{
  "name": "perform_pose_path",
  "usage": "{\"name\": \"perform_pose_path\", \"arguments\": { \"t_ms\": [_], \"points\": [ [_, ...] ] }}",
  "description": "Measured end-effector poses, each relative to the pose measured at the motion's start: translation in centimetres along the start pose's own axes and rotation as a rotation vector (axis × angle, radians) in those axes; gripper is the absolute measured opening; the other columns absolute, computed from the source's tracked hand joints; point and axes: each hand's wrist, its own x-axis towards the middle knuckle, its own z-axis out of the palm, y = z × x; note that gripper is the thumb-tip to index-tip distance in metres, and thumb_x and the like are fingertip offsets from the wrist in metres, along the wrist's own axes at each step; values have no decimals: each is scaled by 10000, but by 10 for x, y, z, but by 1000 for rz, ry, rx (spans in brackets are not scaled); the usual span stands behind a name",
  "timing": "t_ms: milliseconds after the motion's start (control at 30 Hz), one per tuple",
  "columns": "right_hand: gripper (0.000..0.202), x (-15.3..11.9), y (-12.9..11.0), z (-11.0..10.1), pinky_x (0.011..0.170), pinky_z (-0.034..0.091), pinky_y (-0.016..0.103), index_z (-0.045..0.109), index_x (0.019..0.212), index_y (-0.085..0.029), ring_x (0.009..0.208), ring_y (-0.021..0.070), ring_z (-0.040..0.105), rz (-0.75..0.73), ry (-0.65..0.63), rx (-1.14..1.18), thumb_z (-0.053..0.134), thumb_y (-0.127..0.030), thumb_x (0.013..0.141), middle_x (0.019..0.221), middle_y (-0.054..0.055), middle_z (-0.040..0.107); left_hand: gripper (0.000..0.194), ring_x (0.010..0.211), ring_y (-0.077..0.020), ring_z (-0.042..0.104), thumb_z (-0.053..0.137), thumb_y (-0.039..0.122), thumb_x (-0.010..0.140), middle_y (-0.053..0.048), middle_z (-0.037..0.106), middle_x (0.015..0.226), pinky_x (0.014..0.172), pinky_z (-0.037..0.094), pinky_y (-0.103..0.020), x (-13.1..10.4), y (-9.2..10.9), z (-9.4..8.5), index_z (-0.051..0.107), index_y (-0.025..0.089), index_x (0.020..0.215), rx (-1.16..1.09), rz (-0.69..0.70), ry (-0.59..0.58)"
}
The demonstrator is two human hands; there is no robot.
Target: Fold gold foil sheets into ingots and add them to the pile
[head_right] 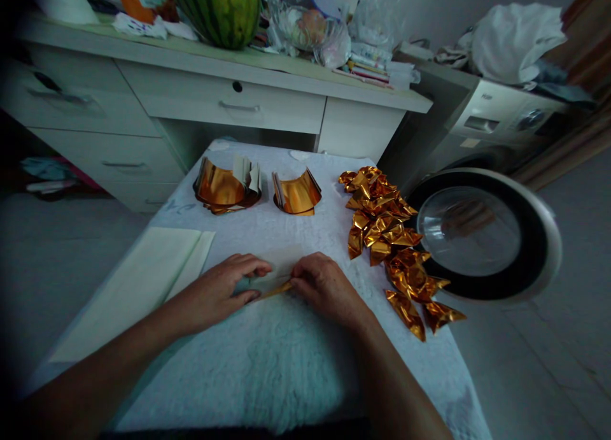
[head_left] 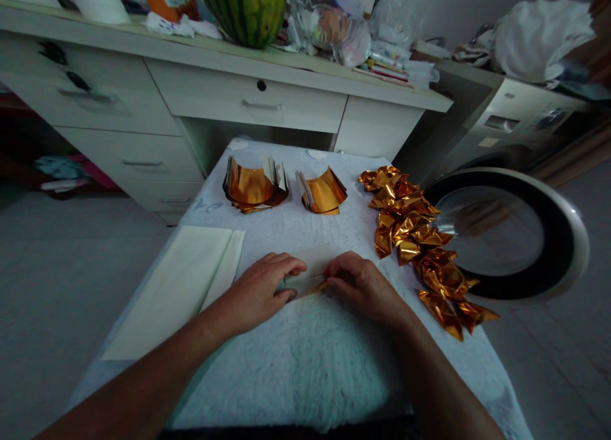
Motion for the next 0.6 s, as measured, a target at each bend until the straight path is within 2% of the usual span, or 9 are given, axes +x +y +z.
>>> {"name": "perform_pose_path", "arguments": {
  "t_ms": [133, 267, 367, 467, 533, 600],
  "points": [
    [66, 4, -1, 6, 701, 432, 271, 615, 826, -198, 770, 150, 567, 80, 36, 6, 607, -133, 832, 799, 7, 619, 662, 1107, -202, 592, 427, -10, 677, -42, 653, 1151, 978, 475, -409, -5, -5, -2, 504, 240, 1285, -55, -27, 16],
    [32, 9, 0, 12, 647, 408, 256, 618, 831, -193, 719, 141, 539, 147, 73, -5, 596, -176, 847, 774, 6, 608, 750, 1153, -203, 598, 435, 15, 659, -49, 646, 1204, 1010, 466, -414, -9, -3, -10, 410, 252, 1371, -127, -66, -46],
    [44, 11, 1, 15, 626, 394, 252, 599, 815, -192, 683, 134, 524, 178, 100, -9, 584, -196, 857, 739, -1, 600, 709, 1171, -224, 594, 571, 140, 737, -62, 637, 1241, 1026, 450, -425, -10, 2, -15, 350, 249, 1402, -185, -82, -83],
    [47, 12, 2, 18, 631, 399, 256, 583, 809, -194, 684, 137, 535, 174, 129, -12, 585, -206, 855, 738, -2, 608, 526, 1042, -225, 650, 603, 313, 827, -47, 695, 1111, 936, 489, -406, -6, 8, -14, 424, 243, 1317, -247, -130, -17],
    [52, 13, 2, 20, 635, 405, 256, 576, 808, -197, 689, 141, 545, 182, 147, -4, 581, -210, 858, 732, -2, 610, 405, 932, -209, 670, 566, 313, 858, -27, 718, 980, 861, 502, -375, -2, 10, -10, 481, 228, 1245, -258, -169, 50],
    [39, 13, 3, 22, 637, 412, 257, 573, 824, -199, 695, 144, 554, 193, 164, 3, 575, -212, 861, 736, -1, 614, 361, 877, -202, 671, 558, 252, 846, -16, 715, 910, 825, 498, -363, 1, 11, -4, 515, 216, 1202, -215, -190, 92]
  ]
}}
